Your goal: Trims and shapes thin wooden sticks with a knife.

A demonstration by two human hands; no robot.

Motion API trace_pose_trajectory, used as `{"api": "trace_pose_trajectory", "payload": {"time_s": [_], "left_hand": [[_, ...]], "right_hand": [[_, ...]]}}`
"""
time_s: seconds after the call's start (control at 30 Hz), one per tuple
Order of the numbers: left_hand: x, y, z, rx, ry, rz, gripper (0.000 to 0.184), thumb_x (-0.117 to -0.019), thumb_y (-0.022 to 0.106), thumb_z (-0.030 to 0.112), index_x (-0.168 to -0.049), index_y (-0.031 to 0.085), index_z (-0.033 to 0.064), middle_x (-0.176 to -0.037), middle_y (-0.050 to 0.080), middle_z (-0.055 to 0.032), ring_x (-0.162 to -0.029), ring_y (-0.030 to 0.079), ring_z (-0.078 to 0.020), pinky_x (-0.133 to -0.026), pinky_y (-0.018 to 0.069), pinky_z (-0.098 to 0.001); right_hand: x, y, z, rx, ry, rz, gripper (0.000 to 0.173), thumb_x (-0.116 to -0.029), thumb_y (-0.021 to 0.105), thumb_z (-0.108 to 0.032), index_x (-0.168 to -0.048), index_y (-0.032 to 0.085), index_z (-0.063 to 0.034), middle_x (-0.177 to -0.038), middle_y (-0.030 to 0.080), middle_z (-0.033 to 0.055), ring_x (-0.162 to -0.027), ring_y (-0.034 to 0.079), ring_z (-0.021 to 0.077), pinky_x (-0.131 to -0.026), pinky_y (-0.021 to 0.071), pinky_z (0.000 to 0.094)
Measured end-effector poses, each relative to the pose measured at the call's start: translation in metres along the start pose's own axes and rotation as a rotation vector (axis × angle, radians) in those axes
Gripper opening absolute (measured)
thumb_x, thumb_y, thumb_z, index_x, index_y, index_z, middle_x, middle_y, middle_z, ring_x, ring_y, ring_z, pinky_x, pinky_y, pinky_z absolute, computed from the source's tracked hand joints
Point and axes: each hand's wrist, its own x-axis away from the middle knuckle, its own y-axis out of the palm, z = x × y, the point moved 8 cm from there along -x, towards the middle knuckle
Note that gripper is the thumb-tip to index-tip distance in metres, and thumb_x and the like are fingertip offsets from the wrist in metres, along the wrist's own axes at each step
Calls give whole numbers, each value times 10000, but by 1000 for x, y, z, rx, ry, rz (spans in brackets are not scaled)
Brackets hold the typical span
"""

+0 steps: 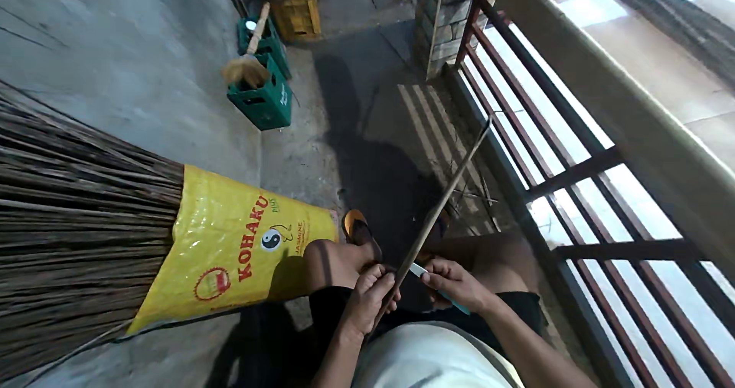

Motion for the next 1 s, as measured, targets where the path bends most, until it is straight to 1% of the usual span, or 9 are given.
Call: {"api": "trace_pose_trajectory", "payload": {"time_s": [0.07,0.13,0.27,0.43,0.6,0.7,0.83,0.93,1.0], "left_hand": [[0,3,-3,-7,-15,-39,187,-1022,465,124,-1078,609,18,-733,679,-31,-576,641,-81,-529,545,-207],[2,8,-5,-8,-29,-69,187,-1018,466,131,-1082,610,30,-727,678,-14,-580,643,-74,-527,542,-201],[4,11,-1,-64,1,-70,178,-1021,466,128,-1096,595,30,-726,669,3,-581,637,-67,-528,540,-201],[6,13,4,-118,16,-68,177,-1027,467,120,-1110,590,24,-728,674,8,-582,645,-73,-536,554,-213],[8,17,7,-121,31,-90,191,-1043,447,105,-1140,588,20,-752,694,-8,-597,670,-88,-536,570,-223],[7,18,6,-145,23,-98,203,-1044,431,113,-1156,573,21,-742,678,4,-590,661,-82,-529,566,-221],[10,21,8,-249,12,-99,238,-1053,420,142,-1196,553,6,-733,650,12,-585,639,-74,-539,561,-229],[11,23,10,-304,26,-95,226,-1046,443,153,-1171,562,8,-723,629,16,-570,619,-67,-522,545,-225],[11,25,10,-317,28,-102,214,-1049,463,155,-1164,570,10,-736,625,17,-577,614,-59,-527,540,-216]], "right_hand": [[1,2,0,46,-2,-19,213,-1040,562,-275,-992,644,-84,-713,664,-44,-551,586,26,-493,478,194],[2,1,0,73,-28,-23,221,-1037,581,-280,-989,655,-78,-713,664,-50,-559,591,19,-506,490,191],[7,-11,4,71,-71,-40,234,-1028,619,-331,-981,678,-110,-732,691,-60,-570,612,11,-510,509,185],[15,-17,3,68,-66,-42,231,-1016,635,-345,-943,686,-131,-720,689,-73,-564,612,6,-507,513,186],[16,-17,4,49,-130,-62,230,-1020,635,-353,-936,701,-149,-719,694,-78,-571,620,-1,-512,521,181],[17,-19,5,51,-138,-57,229,-1017,640,-348,-939,707,-143,-721,698,-73,-574,623,4,-514,521,182],[18,-21,6,79,-154,-42,229,-1016,638,-356,-920,696,-155,-719,692,-84,-576,622,-4,-519,526,181],[20,-21,7,68,-178,-59,229,-1021,634,-357,-926,708,-164,-734,704,-83,-586,630,-7,-526,531,177],[20,-19,6,54,-188,-63,227,-1026,630,-350,-929,708,-159,-735,703,-80,-587,629,-9,-527,529,172]]}}
